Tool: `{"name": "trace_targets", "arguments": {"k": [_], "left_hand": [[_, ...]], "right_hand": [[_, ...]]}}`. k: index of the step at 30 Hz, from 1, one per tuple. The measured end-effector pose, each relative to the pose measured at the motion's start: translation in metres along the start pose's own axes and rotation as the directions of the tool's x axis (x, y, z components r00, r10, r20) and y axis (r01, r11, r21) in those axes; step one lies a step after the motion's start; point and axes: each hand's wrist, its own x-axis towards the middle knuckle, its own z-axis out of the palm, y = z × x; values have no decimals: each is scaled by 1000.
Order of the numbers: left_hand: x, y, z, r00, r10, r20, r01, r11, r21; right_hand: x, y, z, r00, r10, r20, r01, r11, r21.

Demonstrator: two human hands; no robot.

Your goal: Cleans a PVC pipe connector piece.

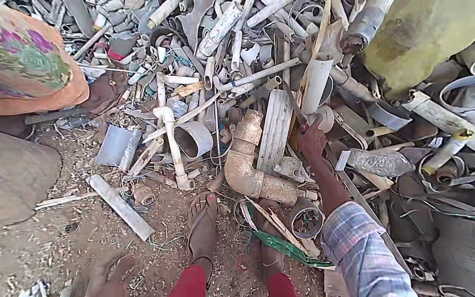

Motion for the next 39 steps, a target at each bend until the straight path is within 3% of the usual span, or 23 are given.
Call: {"name": "trace_targets", "arguments": {"k": [2,5,9,12,15,17,19,21,24,27,31,34,37,39], "left_hand": [[4,-8,3,991,41,126,-44,999,13],[5,-7,13,974,89,210,-104,993,62],[10,-9,21,958,99,270,-115,992,42],[8,-2,29,931,166,324,-202,976,81],[3,3,36,863,311,399,-413,888,201],[-3,4,42,813,387,434,-518,823,235],[-14,7,51,788,412,457,-554,799,234],[-25,11,62,753,423,504,-571,801,181],[-29,17,76,609,472,637,-685,718,123],[-27,38,88,428,597,679,-838,543,51],[-53,86,106,264,809,525,-924,368,-103],[-69,111,123,99,829,550,-988,148,-46],[-78,117,140,43,767,640,-999,22,41],[-82,117,147,82,695,715,-997,51,64]], "right_hand": [[-9,5,-14,1000,-19,-1,19,999,44],[-31,23,-55,995,3,-99,12,988,153],[-77,51,-108,970,42,-238,69,895,441],[-114,52,-129,947,201,-252,68,638,767],[-153,39,-138,956,280,-88,-13,340,940],[-176,32,-132,965,258,58,-124,249,961],[-194,29,-111,962,220,165,-228,302,926],[-208,34,-82,969,136,204,-244,463,852],[-223,30,-66,975,17,222,-186,607,772],[-232,11,-75,966,-58,253,-176,571,802],[-236,-5,-75,941,-138,308,-225,422,878],[-232,-4,-68,910,-248,331,-185,472,862],[-233,-6,-69,847,-398,354,-150,459,876],[-236,-8,-69,781,-500,374,-141,442,886]]}}
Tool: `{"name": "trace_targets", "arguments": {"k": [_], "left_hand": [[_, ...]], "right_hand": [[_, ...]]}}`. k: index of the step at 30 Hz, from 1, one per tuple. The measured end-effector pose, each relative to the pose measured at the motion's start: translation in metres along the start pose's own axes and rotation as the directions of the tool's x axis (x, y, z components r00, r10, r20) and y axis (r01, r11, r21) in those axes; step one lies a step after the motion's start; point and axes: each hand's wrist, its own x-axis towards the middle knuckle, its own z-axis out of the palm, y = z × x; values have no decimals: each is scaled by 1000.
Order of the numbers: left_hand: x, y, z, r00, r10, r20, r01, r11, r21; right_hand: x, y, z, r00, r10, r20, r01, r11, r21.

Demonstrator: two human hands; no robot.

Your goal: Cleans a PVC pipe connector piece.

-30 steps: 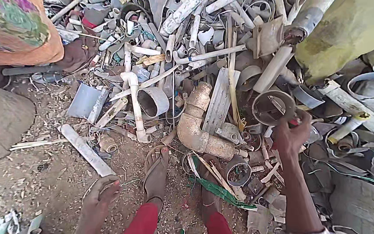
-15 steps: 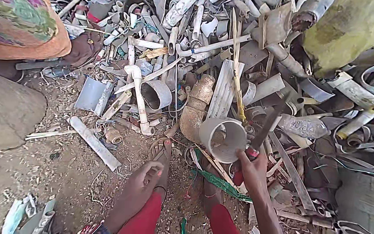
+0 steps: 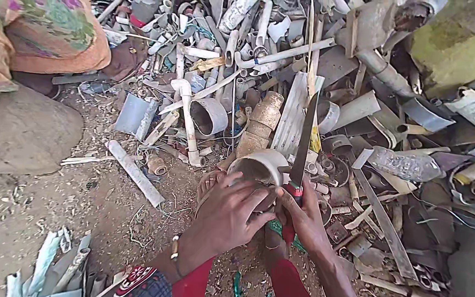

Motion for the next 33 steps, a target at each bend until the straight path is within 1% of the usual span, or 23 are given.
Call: {"name": "trace_targets", "arguments": {"k": [1,2,3,4,6,8,9,10,11,12,13,15,16,18,20,21,23,24,25,28,29,32,33], "left_hand": [[1,1,4,995,-69,79,74,995,-66],[2,0,7,969,-168,179,199,964,-178],[3,-1,8,917,-276,286,358,888,-290],[2,-3,10,869,-352,347,473,796,-377],[-1,-5,9,816,-431,385,576,561,-594],[-4,-4,7,803,-462,377,528,256,-810],[-5,-4,6,797,-472,376,484,127,-866],[-6,-5,6,794,-477,377,449,42,-892],[-9,-5,7,787,-482,385,434,-10,-901],[-12,-5,7,772,-492,402,440,-42,-897],[-15,-6,8,760,-493,423,459,-54,-887],[-16,-5,9,743,-492,453,477,-85,-875],[-17,-5,11,735,-507,451,457,-122,-881],[-15,-6,11,702,-569,428,358,-237,-903],[-10,-9,5,640,-624,450,237,-397,-887],[-9,-14,1,619,-619,483,187,-481,-857],[-11,-22,-1,606,-596,527,89,-608,-789],[-12,-25,-1,607,-596,526,53,-630,-775],[-12,-27,0,598,-608,522,24,-638,-770],[-5,-25,-2,548,-644,534,-10,-644,-765],[-4,-25,-2,539,-637,550,-13,-660,-752],[-1,-25,-4,510,-628,587,-25,-694,-720],[0,-26,-4,508,-630,587,-34,-696,-718]], "right_hand": [[-1,0,2,999,-11,40,12,999,-47],[-2,2,3,998,-32,47,38,990,-137],[-3,3,3,997,-66,26,71,963,-260],[-6,4,4,994,-113,-7,102,916,-387],[-17,5,3,979,-198,-49,137,817,-560],[-33,11,0,973,-231,3,183,763,-620],[-41,16,-1,970,-236,63,221,742,-633],[-48,20,-3,971,-195,136,236,731,-640],[-54,24,-6,974,-133,184,222,727,-650],[-57,29,-9,980,-88,181,186,733,-654],[-57,33,-12,990,-70,126,136,737,-662],[-54,39,-15,992,-124,-15,75,687,-723],[-55,39,-15,988,-152,-14,93,671,-736],[-62,37,-9,979,-161,129,205,696,-688],[-60,40,-4,965,-104,239,236,740,-630],[-57,45,-4,973,-86,214,204,751,-627],[-50,52,-3,991,-116,63,127,694,-709],[-48,52,-1,990,-135,31,114,670,-733],[-50,50,0,989,-137,63,139,669,-730],[-54,48,4,960,-77,268,250,669,-700],[-51,52,4,961,-77,266,248,670,-700],[-39,59,2,987,-125,105,162,672,-722],[-39,59,3,983,-138,121,182,669,-721]]}}
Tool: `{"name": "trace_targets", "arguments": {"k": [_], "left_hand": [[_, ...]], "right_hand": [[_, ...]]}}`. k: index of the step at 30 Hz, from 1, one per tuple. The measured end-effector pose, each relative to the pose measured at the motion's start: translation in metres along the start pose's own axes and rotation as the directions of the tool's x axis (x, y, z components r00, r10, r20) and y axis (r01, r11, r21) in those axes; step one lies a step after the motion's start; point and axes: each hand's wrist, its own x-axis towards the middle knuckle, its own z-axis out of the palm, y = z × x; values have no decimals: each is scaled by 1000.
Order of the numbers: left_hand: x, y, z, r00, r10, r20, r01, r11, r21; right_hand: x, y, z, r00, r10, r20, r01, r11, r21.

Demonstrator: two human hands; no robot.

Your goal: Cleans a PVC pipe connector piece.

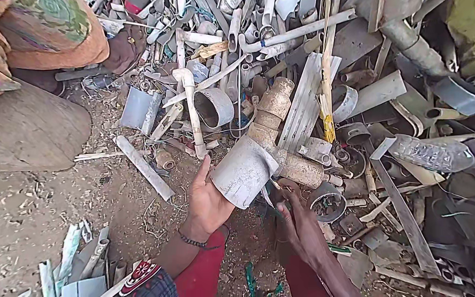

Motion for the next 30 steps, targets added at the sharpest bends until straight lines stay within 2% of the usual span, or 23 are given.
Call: {"name": "trace_targets", "arguments": {"k": [3,4,7,8,10,12,13,16,19,21,24,26,27,28,30], "left_hand": [[1,0,-1,1000,10,-12,-10,1000,14],[1,0,-1,1000,9,-25,-8,1000,23],[1,1,-1,999,2,-50,-1,1000,17],[1,1,1,998,7,-66,-6,1000,23],[2,0,1,995,18,-96,-15,999,37],[4,0,-1,993,10,-120,-4,999,51],[5,-1,-2,992,1,-129,5,999,48],[7,-2,-3,986,-8,-167,15,999,41],[11,-1,-7,988,43,-148,-30,996,89],[13,-4,-8,984,69,-167,-43,988,151],[14,-5,-14,989,46,-140,-20,983,183],[11,-3,-18,999,40,-35,-33,980,198],[8,-2,-22,998,53,32,-58,975,216],[5,-2,-25,992,79,97,-99,969,228],[3,-1,-25,979,151,135,-185,940,288]], "right_hand": [[-2,-7,2,968,-156,197,156,988,17],[0,-5,0,963,-154,223,149,988,39],[10,1,-3,997,3,80,-8,998,68],[12,2,-3,999,5,45,-8,998,64],[6,-2,-1,986,-92,141,84,995,60],[1,-3,2,940,-204,273,194,979,62],[1,2,3,932,-227,283,212,974,85],[0,15,13,951,-260,167,240,962,130],[-4,7,16,954,-292,65,274,940,204],[1,8,11,978,-209,18,202,962,183],[16,27,-1,997,75,4,-75,990,122],[20,35,-16,961,257,-99,-235,953,193],[19,31,-28,924,351,-151,-299,910,288],[15,24,-40,887,407,-217,-304,869,390],[6,7,-59,835,382,-396,-155,854,497]]}}
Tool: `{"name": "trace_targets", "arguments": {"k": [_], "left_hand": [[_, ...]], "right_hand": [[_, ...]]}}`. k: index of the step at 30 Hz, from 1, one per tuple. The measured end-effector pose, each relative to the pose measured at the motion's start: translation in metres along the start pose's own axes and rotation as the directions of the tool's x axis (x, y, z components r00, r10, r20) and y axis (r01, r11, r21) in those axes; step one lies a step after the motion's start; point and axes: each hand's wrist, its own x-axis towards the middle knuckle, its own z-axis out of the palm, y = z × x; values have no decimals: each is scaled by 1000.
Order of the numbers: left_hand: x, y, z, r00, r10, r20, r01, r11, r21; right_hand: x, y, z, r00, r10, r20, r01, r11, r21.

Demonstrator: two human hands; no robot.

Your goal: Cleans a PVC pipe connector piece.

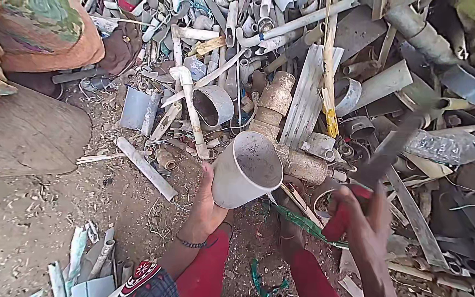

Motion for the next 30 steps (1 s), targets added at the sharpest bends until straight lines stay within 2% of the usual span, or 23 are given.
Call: {"name": "trace_targets", "arguments": {"k": [2,3,5,7,9,11,12,13,15,16,17,19,21,22,23,25,26,27,29,30], "left_hand": [[6,-3,4,996,70,-63,-56,979,198],[13,-7,5,988,129,-83,-94,936,340],[31,-14,9,967,237,-87,-142,795,590],[45,-14,11,941,331,-72,-203,719,664],[58,-6,8,907,410,-94,-237,682,692],[70,4,1,888,425,-177,-216,725,654],[75,8,-5,887,416,-203,-202,742,639],[78,11,-11,884,416,-214,-193,741,643],[79,8,-17,852,465,-241,-176,688,704],[77,3,-18,835,490,-250,-167,658,734],[73,-2,-17,827,502,-253,-164,646,746],[67,-10,-13,834,502,-228,-170,627,761],[66,-13,-10,838,528,-138,-222,561,797],[67,-12,-9,836,542,-83,-248,508,825],[69,-10,-7,830,557,-29,-268,445,855],[71,-3,2,820,570,52,-291,338,895],[68,2,11,837,545,52,-280,344,896],[61,9,21,876,480,31,-256,410,876],[45,25,41,952,303,30,-202,555,807],[39,30,46,962,263,77,-215,550,807]], "right_hand": [[-7,-8,-2,986,-151,-68,154,988,29],[-11,-3,1,978,-205,-40,205,979,-20],[-17,16,7,963,-209,168,244,945,-220],[-17,22,10,913,-54,404,242,869,-431],[-24,18,6,899,3,439,239,835,-495],[-32,8,-6,873,19,488,252,838,-484],[-34,0,-14,836,64,546,248,843,-478],[-33,-7,-21,773,133,620,227,855,-467],[-24,-19,-25,566,331,755,114,876,-469],[-19,-21,-22,479,380,791,66,883,-464],[-15,-23,-15,428,382,819,32,899,-436],[-17,-26,0,414,257,874,-51,964,-259],[-20,-38,14,382,185,905,-254,963,-90],[-22,-42,20,369,168,914,-289,956,-59],[-23,-42,25,369,163,915,-231,970,-79],[-22,-24,32,419,182,889,18,978,-209],[-19,-8,34,481,183,858,113,957,-268],[-12,7,34,560,195,805,156,930,-334],[6,29,26,702,167,692,192,892,-409],[13,31,21,734,156,661,189,888,-420]]}}
